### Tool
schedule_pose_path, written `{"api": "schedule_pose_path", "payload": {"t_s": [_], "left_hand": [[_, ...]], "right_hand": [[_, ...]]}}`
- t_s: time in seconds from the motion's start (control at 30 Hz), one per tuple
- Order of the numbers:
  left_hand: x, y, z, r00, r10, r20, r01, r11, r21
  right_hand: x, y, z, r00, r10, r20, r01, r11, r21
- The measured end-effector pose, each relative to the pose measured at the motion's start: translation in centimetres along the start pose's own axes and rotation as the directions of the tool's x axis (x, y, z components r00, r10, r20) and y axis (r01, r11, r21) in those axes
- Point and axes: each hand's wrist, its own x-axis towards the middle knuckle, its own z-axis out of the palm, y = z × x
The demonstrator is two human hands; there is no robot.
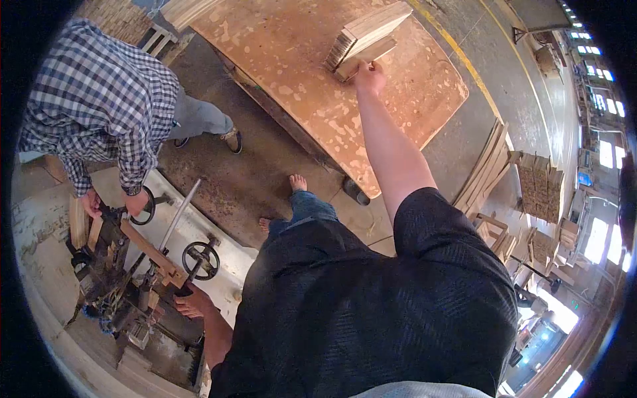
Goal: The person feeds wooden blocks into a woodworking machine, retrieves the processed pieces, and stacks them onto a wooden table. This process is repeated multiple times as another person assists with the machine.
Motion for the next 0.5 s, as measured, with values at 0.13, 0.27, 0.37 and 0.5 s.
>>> {"api": "schedule_pose_path", "payload": {"t_s": [0.13, 0.27, 0.37, 0.5], "left_hand": [[-0.4, 0.8, -1.3, 1.0, -0.017, -0.017, 0.017, 1.0, -0.001], [-0.1, 0.7, -0.8, 0.999, -0.017, -0.038, 0.017, 1.0, 0.023], [-0.6, 1.2, -1.7, 0.998, -0.023, -0.052, 0.024, 1.0, 0.007], [-0.3, 0.7, -0.6, 0.994, 0.004, -0.109, 0.0, 0.999, 0.04]], "right_hand": [[-0.1, 0.3, -0.5, 0.997, -0.019, 0.07, 0.019, 1.0, -0.005], [-2.6, -0.6, -2.4, 0.98, -0.131, 0.148, 0.146, 0.985, -0.091], [-3.8, -0.7, -2.7, 0.925, -0.296, 0.237, 0.349, 0.91, -0.226], [-3.3, -1.2, -2.6, 0.893, -0.318, 0.319, 0.404, 0.878, -0.256]]}}
